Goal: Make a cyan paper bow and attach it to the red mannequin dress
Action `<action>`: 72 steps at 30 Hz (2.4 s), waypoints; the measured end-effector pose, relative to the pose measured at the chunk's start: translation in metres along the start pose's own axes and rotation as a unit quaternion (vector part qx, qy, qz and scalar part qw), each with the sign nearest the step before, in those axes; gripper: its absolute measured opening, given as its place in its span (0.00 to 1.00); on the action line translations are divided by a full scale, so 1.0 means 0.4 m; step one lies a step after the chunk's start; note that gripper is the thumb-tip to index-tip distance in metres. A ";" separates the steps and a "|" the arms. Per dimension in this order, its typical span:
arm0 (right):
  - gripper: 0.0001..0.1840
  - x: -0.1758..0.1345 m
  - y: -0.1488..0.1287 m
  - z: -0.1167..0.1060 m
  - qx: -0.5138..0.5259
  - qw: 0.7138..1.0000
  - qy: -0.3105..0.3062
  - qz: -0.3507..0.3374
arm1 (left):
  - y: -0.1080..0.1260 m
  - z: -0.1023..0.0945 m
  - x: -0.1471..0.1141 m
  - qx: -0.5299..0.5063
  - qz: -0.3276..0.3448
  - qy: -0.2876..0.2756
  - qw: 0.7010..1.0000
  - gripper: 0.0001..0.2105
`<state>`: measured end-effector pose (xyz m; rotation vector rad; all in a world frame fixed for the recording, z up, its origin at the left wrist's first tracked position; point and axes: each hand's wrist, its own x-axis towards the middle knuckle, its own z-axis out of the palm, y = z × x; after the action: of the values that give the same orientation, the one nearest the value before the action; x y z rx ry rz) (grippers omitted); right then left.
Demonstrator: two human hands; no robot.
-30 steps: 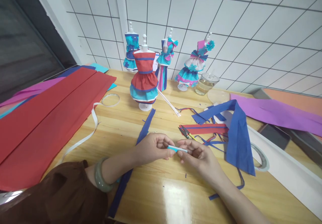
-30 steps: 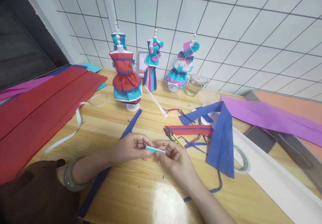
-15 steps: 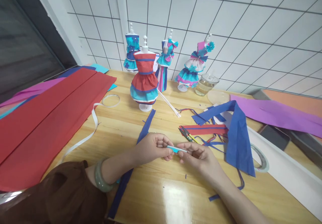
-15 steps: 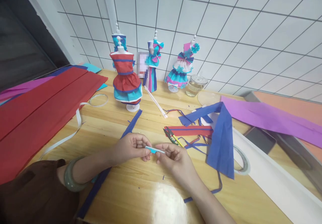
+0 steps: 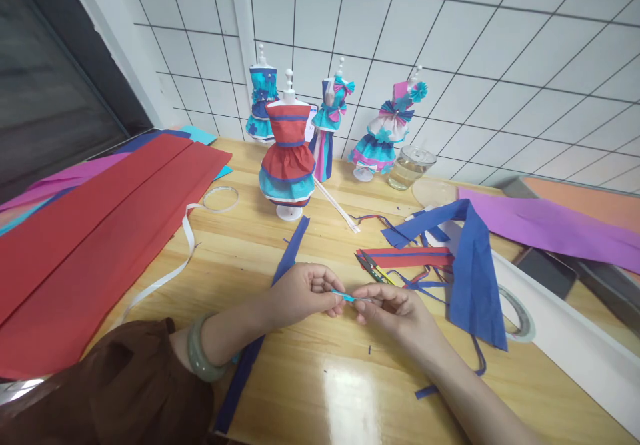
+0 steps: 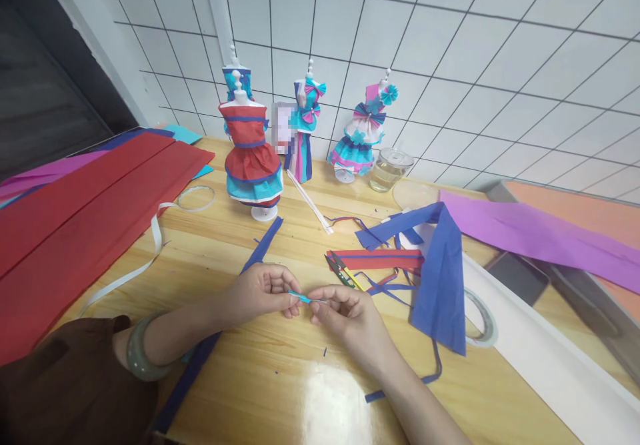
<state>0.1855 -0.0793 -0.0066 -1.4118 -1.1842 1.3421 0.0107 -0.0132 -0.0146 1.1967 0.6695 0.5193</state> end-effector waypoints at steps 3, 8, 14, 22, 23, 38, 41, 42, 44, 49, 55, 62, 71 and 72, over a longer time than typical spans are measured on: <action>0.11 0.001 0.001 0.000 -0.006 1.000 0.005 -0.005 | -0.001 -0.001 0.000 0.010 0.001 0.002 1.000 0.10; 0.10 0.002 0.008 -0.003 -0.010 1.000 0.006 -0.019 | -0.009 0.000 0.000 0.011 0.014 0.002 1.000 0.09; 0.09 0.003 0.009 -0.006 -0.051 0.997 0.005 -0.062 | -0.009 0.006 -0.003 0.027 0.040 0.014 0.999 0.07; 0.05 0.002 0.001 -0.007 -0.057 0.992 -0.010 -0.110 | -0.010 0.005 -0.005 0.036 0.041 0.023 0.998 0.05; 0.05 0.002 0.001 -0.007 -0.058 0.992 -0.011 -0.109 | -0.010 0.004 -0.005 0.039 0.041 0.023 0.998 0.05; 0.05 0.000 0.004 -0.006 -0.032 0.995 -0.006 -0.095 | -0.016 -0.003 -0.004 0.052 0.049 0.025 0.997 0.06; 0.05 0.001 0.003 -0.005 -0.027 0.995 0.005 -0.096 | -0.012 0.000 -0.006 0.056 0.041 0.027 0.997 0.07; 0.05 0.001 0.001 -0.005 -0.025 0.995 0.010 -0.098 | -0.010 0.001 -0.006 0.061 0.038 0.029 0.997 0.07; 0.04 0.001 -0.003 -0.003 -0.019 0.994 0.022 -0.104 | -0.006 0.003 -0.007 0.072 0.037 0.031 0.996 0.08; 0.03 0.003 -0.006 -0.001 -0.018 0.993 0.031 -0.111 | 0.000 0.004 -0.005 0.071 0.042 0.043 0.996 0.08; 0.02 0.003 -0.003 0.000 -0.024 0.993 0.030 -0.115 | 0.000 0.007 -0.007 0.057 0.048 0.051 0.996 0.08; 0.05 0.007 0.011 0.000 -0.039 0.993 0.052 -0.094 | 0.004 0.013 -0.007 0.036 0.052 0.056 0.996 0.06; 0.08 0.009 0.008 0.009 0.035 0.994 0.058 -0.081 | 0.012 0.021 -0.003 0.004 0.039 0.068 0.997 0.10; 0.08 0.009 0.007 0.009 0.045 0.994 0.056 -0.081 | 0.012 0.020 -0.002 -0.001 0.041 0.063 0.997 0.10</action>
<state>0.1820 -0.0766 -0.0105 -1.2828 -1.1249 1.1734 0.0157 -0.0179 -0.0081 1.1999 0.7282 0.6691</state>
